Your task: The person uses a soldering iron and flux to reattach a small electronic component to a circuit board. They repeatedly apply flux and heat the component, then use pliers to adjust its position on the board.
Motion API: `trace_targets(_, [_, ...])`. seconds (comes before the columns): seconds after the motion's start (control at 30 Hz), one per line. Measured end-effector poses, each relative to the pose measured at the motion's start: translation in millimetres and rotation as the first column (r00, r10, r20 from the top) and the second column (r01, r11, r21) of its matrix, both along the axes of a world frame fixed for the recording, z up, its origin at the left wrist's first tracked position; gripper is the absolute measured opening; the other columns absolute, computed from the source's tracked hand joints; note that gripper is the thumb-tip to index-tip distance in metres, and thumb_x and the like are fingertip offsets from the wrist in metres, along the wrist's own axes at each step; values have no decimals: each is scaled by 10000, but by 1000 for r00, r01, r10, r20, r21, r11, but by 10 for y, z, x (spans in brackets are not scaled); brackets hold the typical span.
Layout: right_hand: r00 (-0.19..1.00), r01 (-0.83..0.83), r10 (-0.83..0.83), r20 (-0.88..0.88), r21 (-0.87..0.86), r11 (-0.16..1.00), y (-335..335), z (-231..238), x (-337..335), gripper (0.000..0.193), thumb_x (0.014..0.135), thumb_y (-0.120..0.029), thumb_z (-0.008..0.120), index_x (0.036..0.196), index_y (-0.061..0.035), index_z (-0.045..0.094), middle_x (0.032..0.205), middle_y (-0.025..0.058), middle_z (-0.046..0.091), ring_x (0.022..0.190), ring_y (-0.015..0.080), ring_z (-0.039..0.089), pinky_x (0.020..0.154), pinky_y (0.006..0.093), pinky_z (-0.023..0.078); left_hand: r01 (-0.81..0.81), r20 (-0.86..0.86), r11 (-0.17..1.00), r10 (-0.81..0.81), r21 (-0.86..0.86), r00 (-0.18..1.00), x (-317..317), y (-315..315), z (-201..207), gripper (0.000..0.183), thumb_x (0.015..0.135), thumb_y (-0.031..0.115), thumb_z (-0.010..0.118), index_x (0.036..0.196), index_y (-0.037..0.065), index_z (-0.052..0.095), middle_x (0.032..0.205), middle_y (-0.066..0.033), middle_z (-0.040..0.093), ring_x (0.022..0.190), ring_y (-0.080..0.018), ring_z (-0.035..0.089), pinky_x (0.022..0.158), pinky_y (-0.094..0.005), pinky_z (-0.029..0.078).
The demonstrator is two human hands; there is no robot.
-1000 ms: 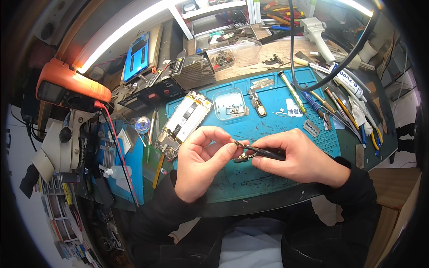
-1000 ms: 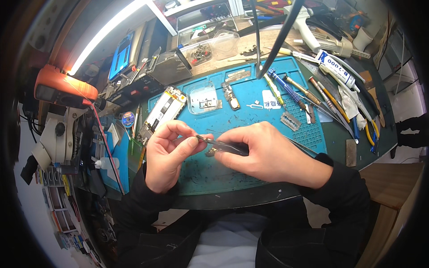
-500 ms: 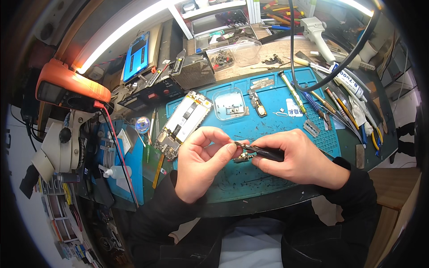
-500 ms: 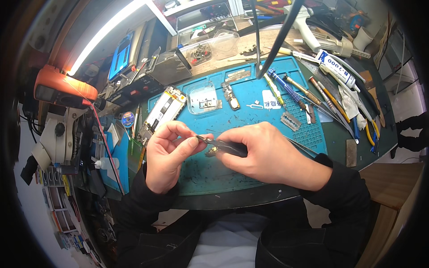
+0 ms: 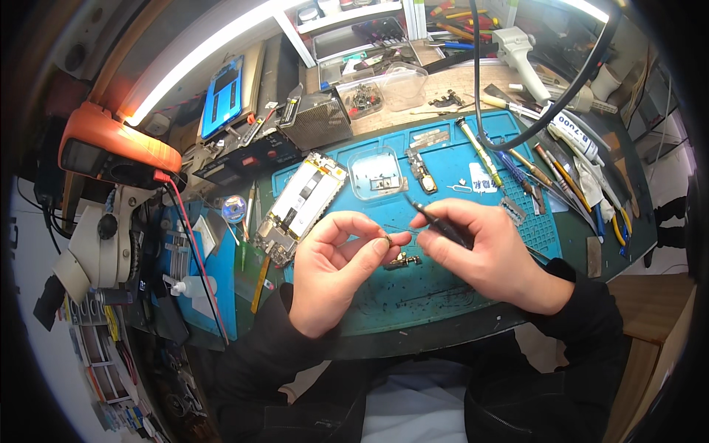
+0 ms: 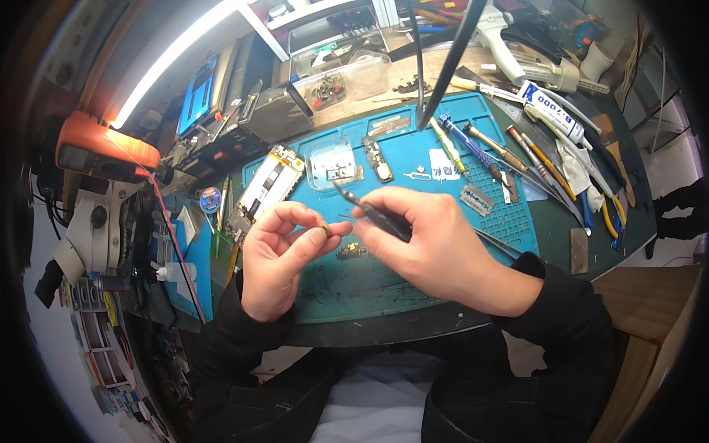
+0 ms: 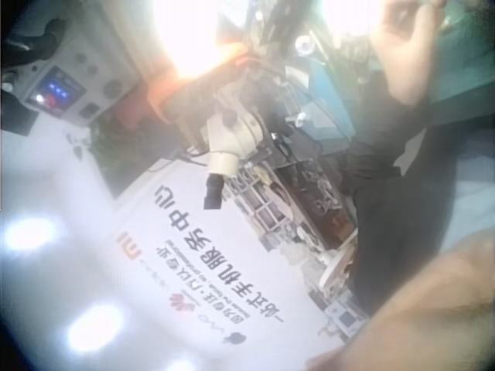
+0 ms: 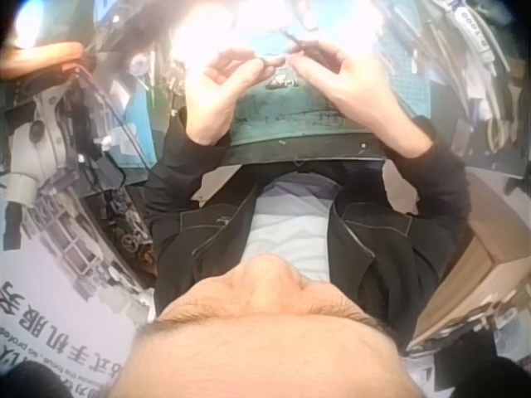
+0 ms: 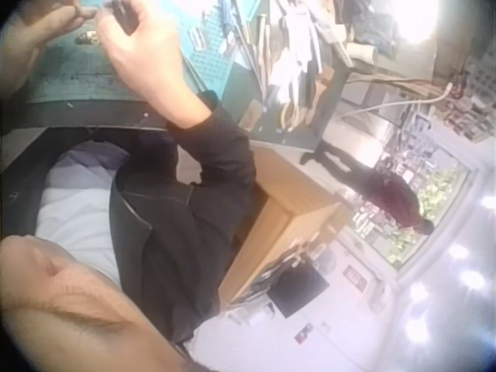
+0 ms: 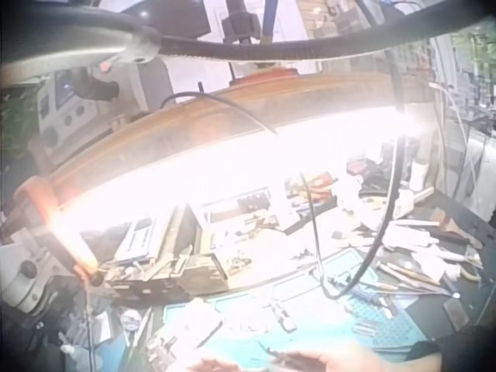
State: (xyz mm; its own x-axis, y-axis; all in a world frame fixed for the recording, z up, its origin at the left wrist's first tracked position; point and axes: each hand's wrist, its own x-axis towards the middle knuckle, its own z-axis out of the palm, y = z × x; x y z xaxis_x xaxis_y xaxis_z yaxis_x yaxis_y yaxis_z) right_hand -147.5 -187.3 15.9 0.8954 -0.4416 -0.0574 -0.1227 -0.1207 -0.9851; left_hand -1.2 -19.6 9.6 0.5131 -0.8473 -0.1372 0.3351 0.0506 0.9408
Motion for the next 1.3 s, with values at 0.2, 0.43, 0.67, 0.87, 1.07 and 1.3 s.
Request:
trace_targets(0.2, [999, -25, 25, 24, -16, 1000, -24, -12, -15, 257, 921, -183, 717, 1080, 17, 689, 806, 81, 682, 733, 100, 621, 679, 281, 501, -1, -26, 1000, 1, 18, 1000, -1, 5, 20, 159, 978, -18, 641, 1112, -36, 558, 1112, -134, 642, 1135, -314, 689, 939, -340, 600])
trace_targets(0.43, [996, -89, 92, 8, -189, 978, -42, -8, -24, 282, 934, -140, 714, 1150, 29, 651, 926, 71, 693, 844, 117, 651, 760, 273, 521, 9, -20, 998, -8, 55, 1000, -11, 5, 58, 177, 1009, 26, 614, 1161, -62, 591, 1130, -152, 651, 1125, -295, 694, 946, -347, 600])
trace_targets(0.67, [986, 164, -91, 137, -786, 597, -119, 25, -82, 376, 854, -175, 741, 1146, -9, 572, 1011, 133, 639, 924, 332, 615, 811, 422, 468, 41, 63, 999, -40, -8, 997, 49, 23, -17, 190, 1047, 101, 577, 1174, -35, 615, 1127, -126, 662, 1072, -255, 707, 843, -337, 626])
trace_targets(0.87, [967, 135, -253, 40, -920, 369, -214, 52, -622, 363, 816, -150, 778, 1115, -17, 620, 1058, 119, 614, 991, 327, 612, 862, 412, 484, 29, 946, 999, 34, -46, 321, -98, 137, 0, 232, 837, -102, 688, 1036, 17, 707, 978, -121, 688, 856, -283, 702, 726, -344, 568])
trace_targets(1.07, [915, 191, -395, 78, -948, 255, -270, -64, -924, 355, 825, -186, 789, 1107, -19, 653, 1044, 117, 593, 985, 325, 612, 841, 409, 504, 13, 995, 1000, -19, 20, -97, -333, 493, -154, 268, 749, -23, 690, 1015, -9, 715, 1009, -110, 700, 929, -285, 698, 755, -370, 567])
trace_targets(1.3, [901, 148, -413, 129, -989, 15, -376, -141, -978, 390, 869, -308, 761, 1142, -42, 675, 1069, 87, 619, 1044, 287, 601, 878, 401, 474, -51, 993, 998, 30, -37, -117, -400, 582, -243, 282, 736, -4, 661, 1013, -2, 713, 1008, -90, 677, 937, -280, 679, 775, -375, 556])
